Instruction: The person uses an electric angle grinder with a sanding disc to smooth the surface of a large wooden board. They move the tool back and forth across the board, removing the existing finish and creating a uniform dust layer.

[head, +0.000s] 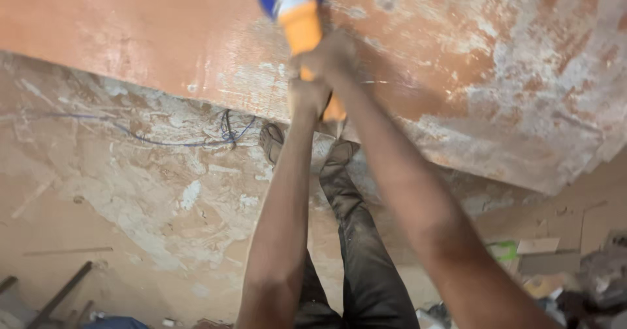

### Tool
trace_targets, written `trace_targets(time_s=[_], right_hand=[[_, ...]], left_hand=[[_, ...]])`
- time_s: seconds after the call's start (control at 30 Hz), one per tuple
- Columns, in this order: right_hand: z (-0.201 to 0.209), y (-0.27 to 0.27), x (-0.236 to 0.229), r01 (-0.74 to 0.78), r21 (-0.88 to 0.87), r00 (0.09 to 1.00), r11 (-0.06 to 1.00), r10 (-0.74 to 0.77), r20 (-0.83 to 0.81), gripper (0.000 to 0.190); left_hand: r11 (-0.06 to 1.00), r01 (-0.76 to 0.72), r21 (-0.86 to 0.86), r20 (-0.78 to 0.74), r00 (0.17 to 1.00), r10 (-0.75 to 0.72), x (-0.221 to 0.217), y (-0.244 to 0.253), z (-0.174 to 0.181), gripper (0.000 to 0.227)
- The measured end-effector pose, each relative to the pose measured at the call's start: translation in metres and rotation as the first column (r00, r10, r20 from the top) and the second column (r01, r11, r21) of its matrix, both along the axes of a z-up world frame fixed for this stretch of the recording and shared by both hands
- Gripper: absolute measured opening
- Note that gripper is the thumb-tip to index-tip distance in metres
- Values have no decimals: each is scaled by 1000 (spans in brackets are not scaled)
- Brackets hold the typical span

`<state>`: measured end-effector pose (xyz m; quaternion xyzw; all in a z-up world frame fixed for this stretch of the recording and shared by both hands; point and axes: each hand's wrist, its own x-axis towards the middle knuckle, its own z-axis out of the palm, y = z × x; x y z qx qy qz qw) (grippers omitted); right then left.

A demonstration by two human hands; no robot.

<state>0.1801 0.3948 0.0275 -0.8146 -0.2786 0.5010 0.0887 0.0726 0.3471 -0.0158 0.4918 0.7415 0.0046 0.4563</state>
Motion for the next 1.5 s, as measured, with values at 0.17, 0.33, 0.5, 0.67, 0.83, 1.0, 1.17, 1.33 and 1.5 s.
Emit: trace_targets(time_s=[0.17,0.33,0.5,0.67,0.83,1.0,1.17,1.33,1.5], right_hand=[[20,52,40,80,-9,996,997,-80,-42,54],[7,29,62,119,55,992,991,-116,-42,45],[-4,-28,55,111,100,994,989,-111,-4,39],[-8,-140,-1,385,221,902,896,-314,-296,43],[11,-210,-42,183,197,983,963,-177,-48,59],[15,-162,-58,-93,126,995,988,87,49,79],[1,-112,-27,195,30,976,980,-191,-105,47],[2,-176,31,249,30,966,968,-246,-79,43],[-41,-283,71,642,111,756,759,-602,-257,36]], left_hand=[[977,-70,-202,102,991,92,57,68,29,80],[988,56,-140,52,997,-49,70,64,56,75],[996,28,-80,121,992,-18,47,1,67,82],[981,181,-75,-34,982,-184,4,-97,66,89],[964,186,-191,-25,981,-194,-40,-183,63,59],[994,78,-76,-87,993,-84,-53,-162,39,68],[986,149,-75,-124,980,-158,-26,-97,32,63],[983,175,-58,12,985,-175,37,-124,76,50],[875,426,-232,52,903,-426,84,-159,104,67]])
